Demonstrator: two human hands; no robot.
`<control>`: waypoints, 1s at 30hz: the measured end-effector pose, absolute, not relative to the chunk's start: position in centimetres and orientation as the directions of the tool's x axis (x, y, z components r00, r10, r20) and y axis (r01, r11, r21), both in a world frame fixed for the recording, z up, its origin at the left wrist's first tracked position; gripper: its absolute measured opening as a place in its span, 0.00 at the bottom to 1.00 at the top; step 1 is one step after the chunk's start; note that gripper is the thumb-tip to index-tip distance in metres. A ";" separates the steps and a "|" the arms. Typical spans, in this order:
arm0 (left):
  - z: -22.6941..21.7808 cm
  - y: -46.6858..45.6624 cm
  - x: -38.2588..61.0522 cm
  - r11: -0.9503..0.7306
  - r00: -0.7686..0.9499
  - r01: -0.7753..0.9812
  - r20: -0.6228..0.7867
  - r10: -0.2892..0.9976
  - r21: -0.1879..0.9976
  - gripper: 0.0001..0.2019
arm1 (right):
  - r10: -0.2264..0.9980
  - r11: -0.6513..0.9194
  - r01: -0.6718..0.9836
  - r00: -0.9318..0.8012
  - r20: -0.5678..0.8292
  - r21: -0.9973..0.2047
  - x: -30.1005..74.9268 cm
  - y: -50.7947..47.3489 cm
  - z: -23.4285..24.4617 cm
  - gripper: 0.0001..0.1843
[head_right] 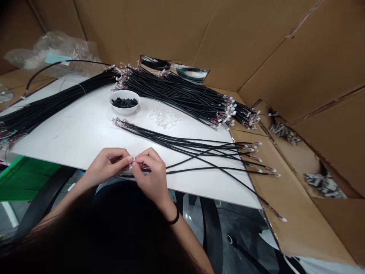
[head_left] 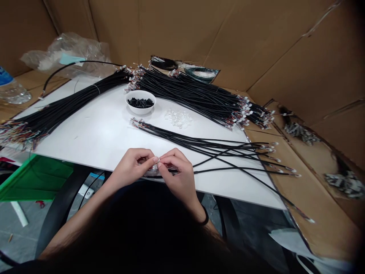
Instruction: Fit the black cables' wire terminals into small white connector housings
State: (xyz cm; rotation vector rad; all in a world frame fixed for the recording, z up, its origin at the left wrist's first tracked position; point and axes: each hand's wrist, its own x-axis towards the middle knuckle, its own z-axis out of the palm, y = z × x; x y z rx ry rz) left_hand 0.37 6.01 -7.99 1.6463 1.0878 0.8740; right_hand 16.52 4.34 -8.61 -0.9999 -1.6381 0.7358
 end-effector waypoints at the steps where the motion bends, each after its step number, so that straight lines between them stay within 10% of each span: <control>1: -8.0 6.0 0.4 -0.168 0.346 0.267 0.069 0.936 0.949 0.16 | 0.885 0.465 0.252 -0.119 0.450 -0.849 16.5 4.3 -8.6 0.08; 30: -7.6 6.6 -0.3 0.037 0.382 0.054 -0.055 0.923 0.998 0.15 | 0.913 0.402 0.210 -0.169 0.372 -0.891 16.7 4.5 -8.6 0.04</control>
